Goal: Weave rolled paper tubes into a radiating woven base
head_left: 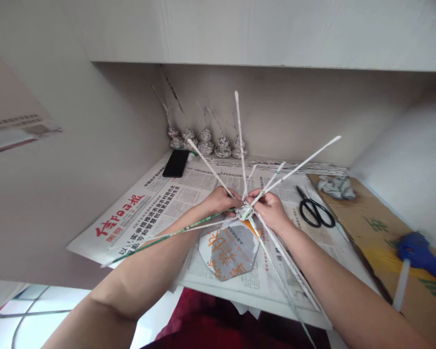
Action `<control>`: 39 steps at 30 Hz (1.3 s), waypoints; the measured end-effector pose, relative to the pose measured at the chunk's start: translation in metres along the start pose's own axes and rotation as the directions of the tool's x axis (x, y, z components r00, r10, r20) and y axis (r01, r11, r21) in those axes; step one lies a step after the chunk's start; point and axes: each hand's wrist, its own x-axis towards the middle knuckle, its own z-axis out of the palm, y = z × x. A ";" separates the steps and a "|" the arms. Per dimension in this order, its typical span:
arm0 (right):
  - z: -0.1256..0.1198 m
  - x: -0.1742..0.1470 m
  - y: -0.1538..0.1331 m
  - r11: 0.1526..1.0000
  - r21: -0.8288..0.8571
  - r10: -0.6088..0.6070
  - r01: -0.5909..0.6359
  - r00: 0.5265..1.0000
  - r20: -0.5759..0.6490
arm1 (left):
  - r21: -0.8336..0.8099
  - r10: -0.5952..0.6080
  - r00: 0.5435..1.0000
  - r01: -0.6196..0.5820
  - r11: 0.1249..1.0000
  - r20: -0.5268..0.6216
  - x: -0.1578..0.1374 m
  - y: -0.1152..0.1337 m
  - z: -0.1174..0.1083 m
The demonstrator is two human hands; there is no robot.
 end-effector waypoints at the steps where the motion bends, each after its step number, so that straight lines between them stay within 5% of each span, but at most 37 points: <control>1: 0.001 0.000 -0.001 1.000 -0.002 -0.006 0.006 1.000 -0.012 | -0.001 0.003 1.000 -0.003 1.000 -0.008 0.000 0.000 0.001; 13: 0.000 -0.002 -0.003 0.996 -0.087 0.001 -0.005 0.999 -0.046 | -0.049 0.073 0.992 -0.078 0.996 -0.101 0.000 -0.003 0.009; 18: 0.004 -0.003 0.000 0.992 -0.033 0.112 -0.118 0.982 -0.152 | -0.127 0.081 0.992 -0.094 0.987 -0.101 -0.001 -0.001 0.011; 26: 0.006 -0.005 -0.004 0.953 -0.283 0.036 -0.106 0.970 -0.242 | -0.196 0.085 0.992 -0.102 0.975 -0.091 0.001 -0.003 0.012; 33: 0.002 0.002 -0.006 0.969 0.152 0.224 -0.195 0.954 -0.200 | -0.089 0.031 0.990 -0.019 0.996 0.140 0.000 -0.004 0.005; 39: -0.024 0.019 -0.008 0.908 0.399 0.292 -0.129 0.878 -0.378 | 0.056 -0.008 0.967 -0.007 0.998 0.255 -0.003 -0.005 0.006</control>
